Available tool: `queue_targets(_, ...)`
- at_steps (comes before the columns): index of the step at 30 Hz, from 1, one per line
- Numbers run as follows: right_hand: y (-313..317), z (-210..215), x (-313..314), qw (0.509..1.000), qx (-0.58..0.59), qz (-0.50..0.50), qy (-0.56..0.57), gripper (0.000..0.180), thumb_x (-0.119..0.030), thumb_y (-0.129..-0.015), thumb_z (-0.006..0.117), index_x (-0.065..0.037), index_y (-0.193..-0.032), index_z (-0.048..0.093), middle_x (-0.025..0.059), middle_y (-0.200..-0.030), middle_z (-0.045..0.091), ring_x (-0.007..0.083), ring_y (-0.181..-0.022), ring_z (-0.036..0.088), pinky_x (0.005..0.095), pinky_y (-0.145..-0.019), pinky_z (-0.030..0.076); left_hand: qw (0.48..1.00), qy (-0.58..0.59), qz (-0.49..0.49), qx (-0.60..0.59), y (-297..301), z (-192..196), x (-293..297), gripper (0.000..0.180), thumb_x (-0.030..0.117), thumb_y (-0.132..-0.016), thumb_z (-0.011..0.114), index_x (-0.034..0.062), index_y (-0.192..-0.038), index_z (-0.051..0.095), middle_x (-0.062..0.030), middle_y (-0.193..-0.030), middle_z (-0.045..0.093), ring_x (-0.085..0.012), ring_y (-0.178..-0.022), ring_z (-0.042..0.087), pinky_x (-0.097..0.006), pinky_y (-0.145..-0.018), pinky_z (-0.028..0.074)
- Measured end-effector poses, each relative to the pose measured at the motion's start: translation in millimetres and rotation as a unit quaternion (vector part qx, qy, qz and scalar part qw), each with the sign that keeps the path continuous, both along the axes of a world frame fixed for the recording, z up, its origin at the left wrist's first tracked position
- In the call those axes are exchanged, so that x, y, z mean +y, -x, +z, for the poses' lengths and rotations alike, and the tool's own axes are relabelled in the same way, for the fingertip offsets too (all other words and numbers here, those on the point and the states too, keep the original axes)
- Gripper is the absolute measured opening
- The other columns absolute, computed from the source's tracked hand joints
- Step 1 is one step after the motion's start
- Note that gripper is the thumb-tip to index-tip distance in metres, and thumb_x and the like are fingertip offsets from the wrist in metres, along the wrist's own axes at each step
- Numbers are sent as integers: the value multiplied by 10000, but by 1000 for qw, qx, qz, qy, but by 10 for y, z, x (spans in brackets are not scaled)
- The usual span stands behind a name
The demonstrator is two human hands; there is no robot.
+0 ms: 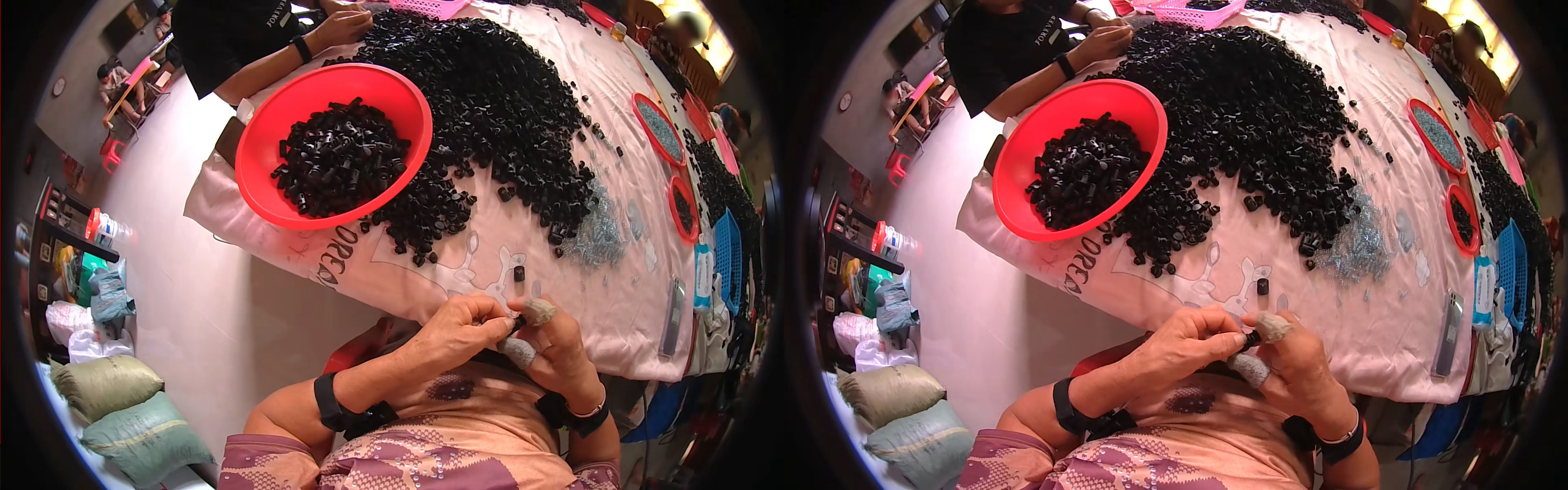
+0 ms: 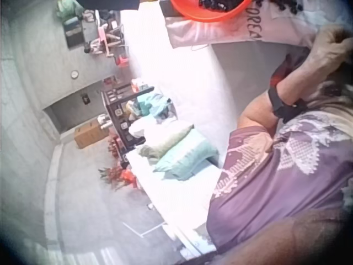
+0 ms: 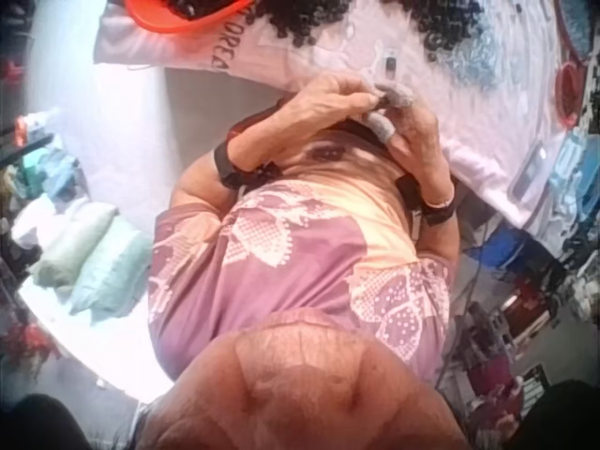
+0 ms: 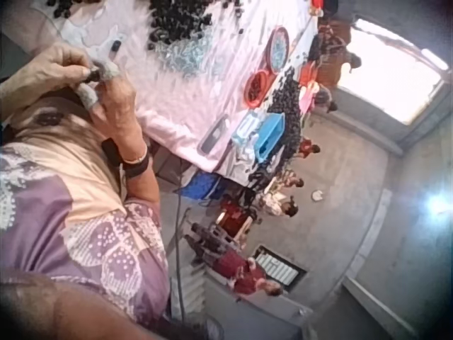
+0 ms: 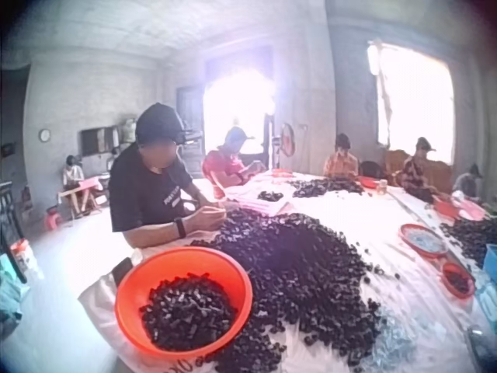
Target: Sort small plastic shoe components into a pile from a larger mixed container.
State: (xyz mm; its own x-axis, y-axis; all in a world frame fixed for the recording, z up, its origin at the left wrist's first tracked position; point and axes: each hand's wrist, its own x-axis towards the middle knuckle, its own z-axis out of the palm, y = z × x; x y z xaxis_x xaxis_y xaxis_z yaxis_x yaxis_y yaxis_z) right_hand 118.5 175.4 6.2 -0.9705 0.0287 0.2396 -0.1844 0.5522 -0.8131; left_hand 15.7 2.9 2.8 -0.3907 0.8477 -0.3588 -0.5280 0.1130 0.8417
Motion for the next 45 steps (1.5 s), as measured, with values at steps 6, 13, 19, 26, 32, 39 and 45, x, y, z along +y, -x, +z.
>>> queue_targets(6, -41, 130, 108, 977, -92, -63, 182, 424, -47, -824, 739, -15, -1212, 571, 2, -800, 605, 64, -714, 566, 223, -632, 466, 999, 9, 47, 3, 79, 83, -87, 192, 248, -957, 622, 57, -949, 642, 37, -800, 583, -4, -685, 493, -157, -570, 369)
queue_targets(13, -111, -68, 159, 951, -150, -136, 234, 218, -42, -860, 705, 12, -1059, 633, -9, -805, 608, 28, -675, 526, 188, -577, 420, 911, -156, 383, -4, 447, 258, -310, 323, 356, -982, 576, 45, -1031, 652, -38, -819, 656, -30, -569, 513, -155, -471, 354)
queue_targets(19, 5, -53, 117, 973, -133, -131, 139, 147, -58, -878, 686, 18, -999, 653, -1, -763, 608, 33, -633, 511, 210, -545, 429, 974, 44, -40, 220, -66, -64, 2, 175, 165, -969, 580, -1, -987, 632, -13, -771, 601, -65, -628, 527, -221, -574, 455)
queue_targets(26, 63, -121, 210, 970, -125, -179, 111, 223, -36, -874, 663, 5, -1092, 640, 45, -812, 643, 72, -666, 580, 228, -581, 468, 984, 78, -65, 147, 39, 15, 14, 201, 190, -976, 567, 3, -963, 639, -17, -791, 623, -62, -596, 564, -207, -543, 447)
queue_targets(32, 289, -23, 144, 977, -71, -168, -107, 237, -36, -816, 670, -29, -1051, 640, 128, -918, 612, 239, -701, 649, 352, -610, 529, 999, 32, 4, 38, 86, 12, -22, 216, 203, -990, 562, 3, -1022, 639, -18, -814, 640, -38, -608, 568, -167, -518, 407)
queue_targets(39, 289, -116, 154, 966, 21, -129, -223, 307, -26, -720, 688, -52, -1017, 616, 150, -940, 580, 347, -738, 635, 431, -614, 525, 996, 4, 81, 34, 100, -15, -44, 219, 210, -987, 569, 15, -1068, 628, -26, -850, 650, -34, -611, 560, -156, -510, 400)
queue_targets(45, 171, -177, 165, 992, 17, -110, -59, 360, 30, -656, 731, -39, -991, 620, 136, -903, 597, 305, -736, 641, 368, -607, 529, 994, 31, 98, 39, 88, 1, 8, 222, 181, -981, 576, 20, -1134, 594, -46, -911, 642, -49, -617, 563, -153, -502, 393)
